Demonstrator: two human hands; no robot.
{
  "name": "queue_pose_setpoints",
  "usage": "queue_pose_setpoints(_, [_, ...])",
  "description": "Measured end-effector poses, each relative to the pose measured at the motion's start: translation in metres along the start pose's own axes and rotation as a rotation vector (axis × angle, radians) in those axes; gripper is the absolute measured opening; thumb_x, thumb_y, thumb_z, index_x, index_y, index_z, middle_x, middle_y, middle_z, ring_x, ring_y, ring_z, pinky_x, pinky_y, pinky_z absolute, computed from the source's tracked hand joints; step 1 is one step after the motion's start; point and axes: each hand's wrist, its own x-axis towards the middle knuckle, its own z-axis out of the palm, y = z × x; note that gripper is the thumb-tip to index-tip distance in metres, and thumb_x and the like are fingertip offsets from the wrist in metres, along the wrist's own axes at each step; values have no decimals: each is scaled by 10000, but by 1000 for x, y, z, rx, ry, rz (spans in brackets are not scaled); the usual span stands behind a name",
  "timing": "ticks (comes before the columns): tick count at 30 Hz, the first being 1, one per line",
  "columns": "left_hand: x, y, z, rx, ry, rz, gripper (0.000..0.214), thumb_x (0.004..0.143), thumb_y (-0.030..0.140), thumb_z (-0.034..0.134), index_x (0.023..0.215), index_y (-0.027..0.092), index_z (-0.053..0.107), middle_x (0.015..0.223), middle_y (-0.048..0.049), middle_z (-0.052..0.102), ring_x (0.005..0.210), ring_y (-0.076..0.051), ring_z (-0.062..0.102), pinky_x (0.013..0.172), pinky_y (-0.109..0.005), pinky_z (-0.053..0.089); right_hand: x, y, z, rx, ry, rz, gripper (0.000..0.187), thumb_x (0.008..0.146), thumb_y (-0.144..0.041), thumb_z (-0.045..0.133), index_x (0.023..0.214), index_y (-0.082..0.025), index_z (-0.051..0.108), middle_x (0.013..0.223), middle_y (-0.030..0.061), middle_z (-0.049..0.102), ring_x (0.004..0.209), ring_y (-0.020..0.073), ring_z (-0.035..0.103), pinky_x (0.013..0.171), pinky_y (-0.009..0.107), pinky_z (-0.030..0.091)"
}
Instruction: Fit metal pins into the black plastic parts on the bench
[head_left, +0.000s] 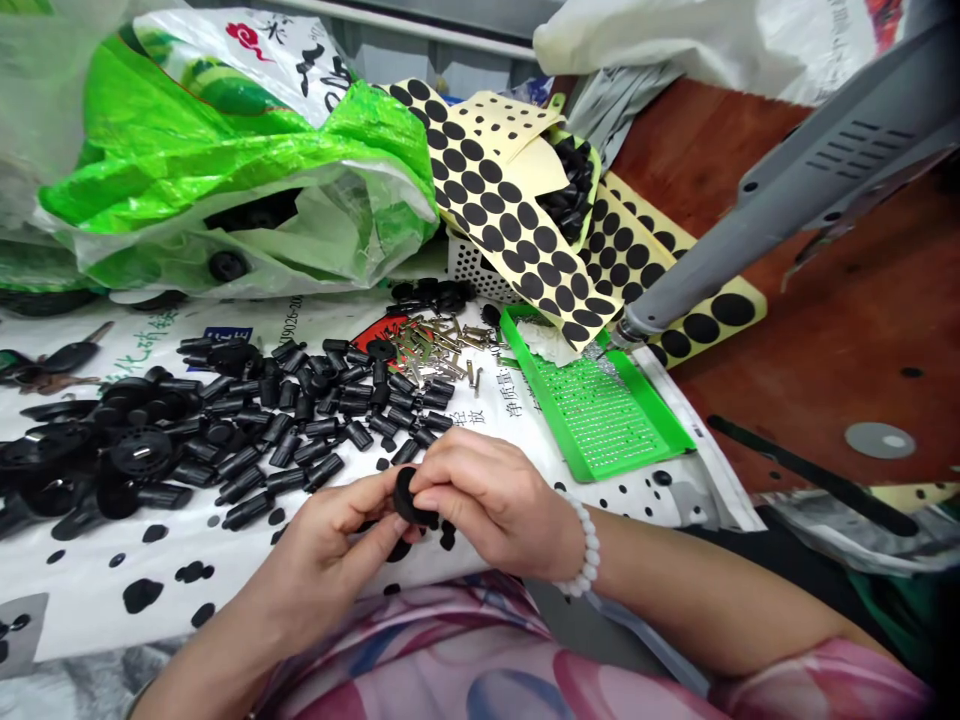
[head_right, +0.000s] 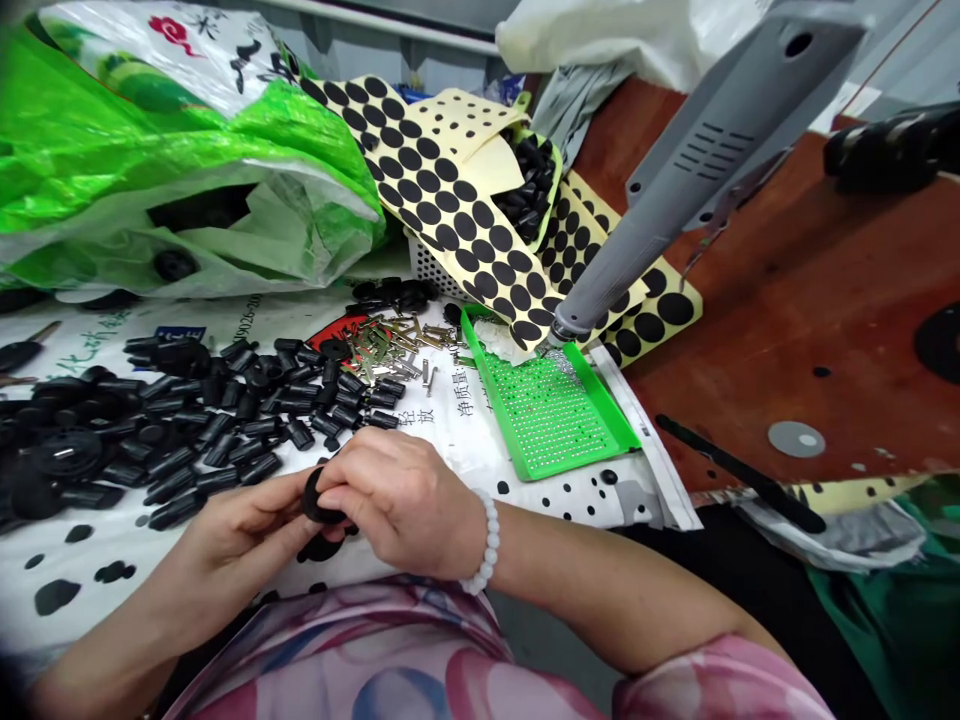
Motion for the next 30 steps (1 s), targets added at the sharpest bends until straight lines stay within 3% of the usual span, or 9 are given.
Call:
queue_pose_setpoints(3, [1,-1,2,147,67,77,183,856,257,513,823,193,682,648,-3,648,562,-130,571,532,-192,438,1,0,-2,-5,0,3,118,889,-219,529,886,-127,604,807,83,626,751,150,570,687,267,495])
queue_pose_setpoints(6, [1,-2,2,145,67,86,212,863,265,500,835,183,693,680,-13,665,588,-138,590,556,-197,454,2,2,-7,-11,-57,-31,394,819,-379,632,1063,-74,582,964,145,595,888,196,567,773,322,507])
queue_pose_setpoints(8, [1,-3,2,131,74,77,224,869,271,493,905,180,694,689,-14,661,603,-139,592,565,-201,461,2,4,-9,-6,-118,-30,423,816,-357,640,1117,-68,566,999,150,583,907,196,564,799,337,506])
queue_pose_setpoints(11, [2,-5,3,145,98,105,227,869,265,494,941,171,688,632,4,620,544,-116,548,502,-185,436,3,7,-10,42,-153,5,317,835,-265,622,1090,-83,572,973,128,596,854,166,571,762,308,518])
queue_pose_setpoints(16, [3,-8,4,187,91,196,209,869,217,493,953,178,680,702,4,659,575,-103,577,525,-168,454,5,7,-10,144,-123,-70,337,821,-342,641,1010,-70,577,960,148,639,844,165,584,715,278,528])
queue_pose_setpoints(20, [4,-12,5,302,139,277,209,871,196,489,974,193,670,616,34,616,491,-78,526,471,-154,412,5,5,-10,95,-66,-72,392,814,-340,653,1046,-35,573,910,143,644,797,160,581,705,279,523])
queue_pose_setpoints(24, [4,-14,6,381,193,364,189,876,199,474,846,183,660,547,49,561,451,-73,484,447,-161,382,2,2,-9,6,-66,-105,439,856,-369,591,1123,-22,554,991,165,623,891,179,582,776,301,519])
queue_pose_setpoints(30, [3,-14,9,531,256,473,263,880,171,429,626,176,500,501,45,509,430,-73,463,430,-169,359,-4,1,-2,-57,-86,-166,427,922,-381,471,1148,-27,545,1023,161,630,916,181,576,782,303,511])
